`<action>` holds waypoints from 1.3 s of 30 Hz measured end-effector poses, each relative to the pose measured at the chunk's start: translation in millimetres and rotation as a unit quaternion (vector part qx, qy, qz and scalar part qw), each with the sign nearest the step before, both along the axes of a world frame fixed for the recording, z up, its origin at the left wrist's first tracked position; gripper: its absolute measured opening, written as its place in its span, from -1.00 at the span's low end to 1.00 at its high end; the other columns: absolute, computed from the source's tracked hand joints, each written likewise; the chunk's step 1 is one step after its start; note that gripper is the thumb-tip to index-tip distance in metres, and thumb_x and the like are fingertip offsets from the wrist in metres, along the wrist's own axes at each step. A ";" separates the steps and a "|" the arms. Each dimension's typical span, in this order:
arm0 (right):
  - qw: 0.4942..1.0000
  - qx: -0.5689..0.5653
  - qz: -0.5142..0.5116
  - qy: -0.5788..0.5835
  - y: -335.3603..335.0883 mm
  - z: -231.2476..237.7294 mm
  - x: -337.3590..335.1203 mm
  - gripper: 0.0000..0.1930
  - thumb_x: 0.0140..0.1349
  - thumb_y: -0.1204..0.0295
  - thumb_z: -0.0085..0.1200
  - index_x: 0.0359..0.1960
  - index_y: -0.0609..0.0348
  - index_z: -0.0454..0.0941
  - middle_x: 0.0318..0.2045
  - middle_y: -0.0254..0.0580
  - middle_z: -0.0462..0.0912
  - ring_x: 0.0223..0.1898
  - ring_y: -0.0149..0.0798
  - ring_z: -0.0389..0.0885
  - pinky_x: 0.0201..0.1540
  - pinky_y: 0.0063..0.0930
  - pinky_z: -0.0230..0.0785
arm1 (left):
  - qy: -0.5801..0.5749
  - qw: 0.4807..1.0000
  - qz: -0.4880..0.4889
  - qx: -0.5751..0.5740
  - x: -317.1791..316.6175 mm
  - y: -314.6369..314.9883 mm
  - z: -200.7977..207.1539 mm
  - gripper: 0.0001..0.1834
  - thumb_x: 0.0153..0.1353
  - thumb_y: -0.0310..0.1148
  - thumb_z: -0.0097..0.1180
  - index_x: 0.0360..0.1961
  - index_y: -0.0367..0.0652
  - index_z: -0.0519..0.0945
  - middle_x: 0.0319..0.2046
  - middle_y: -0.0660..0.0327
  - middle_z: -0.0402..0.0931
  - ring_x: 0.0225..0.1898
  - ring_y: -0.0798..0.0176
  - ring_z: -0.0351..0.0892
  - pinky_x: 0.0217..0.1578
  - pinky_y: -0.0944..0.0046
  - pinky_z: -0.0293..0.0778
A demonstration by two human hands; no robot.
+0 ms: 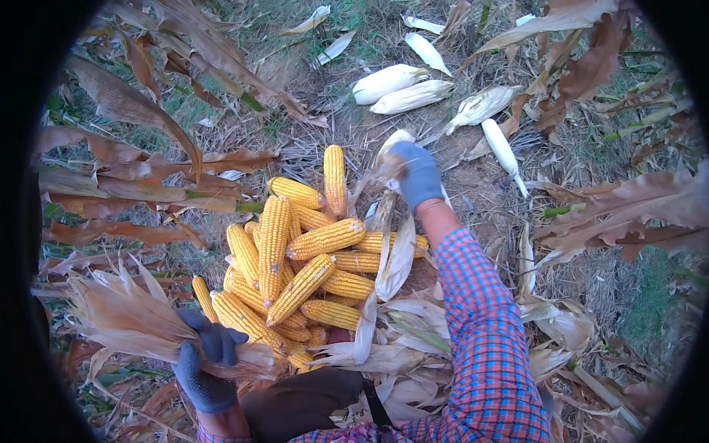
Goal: The person sits in a cornfield and shucks corn cobs by hand, removing the husks and silk. They place the shucked cobs into a pile and discard the husks onto the ground.
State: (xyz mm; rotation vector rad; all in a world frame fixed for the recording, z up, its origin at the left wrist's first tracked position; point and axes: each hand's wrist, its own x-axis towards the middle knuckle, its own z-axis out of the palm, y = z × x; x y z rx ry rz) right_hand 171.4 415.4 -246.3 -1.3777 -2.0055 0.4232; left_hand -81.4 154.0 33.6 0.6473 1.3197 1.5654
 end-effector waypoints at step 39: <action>0.853 -0.295 -0.174 0.393 -283.5 141.8 217.2 -0.53 0.22 0.38 -0.01 0.16 0.27 0.30 -0.02 -0.18 0.49 -0.03 -0.36 0.43 0.09 -0.49 0.23 | 0.473 0.759 -0.330 -0.301 90.3 91.4 -244.9 -0.15 -0.18 -0.02 0.37 -0.01 -0.47 0.32 -0.03 -0.26 0.41 0.02 -0.13 0.46 -0.01 0.09 0.39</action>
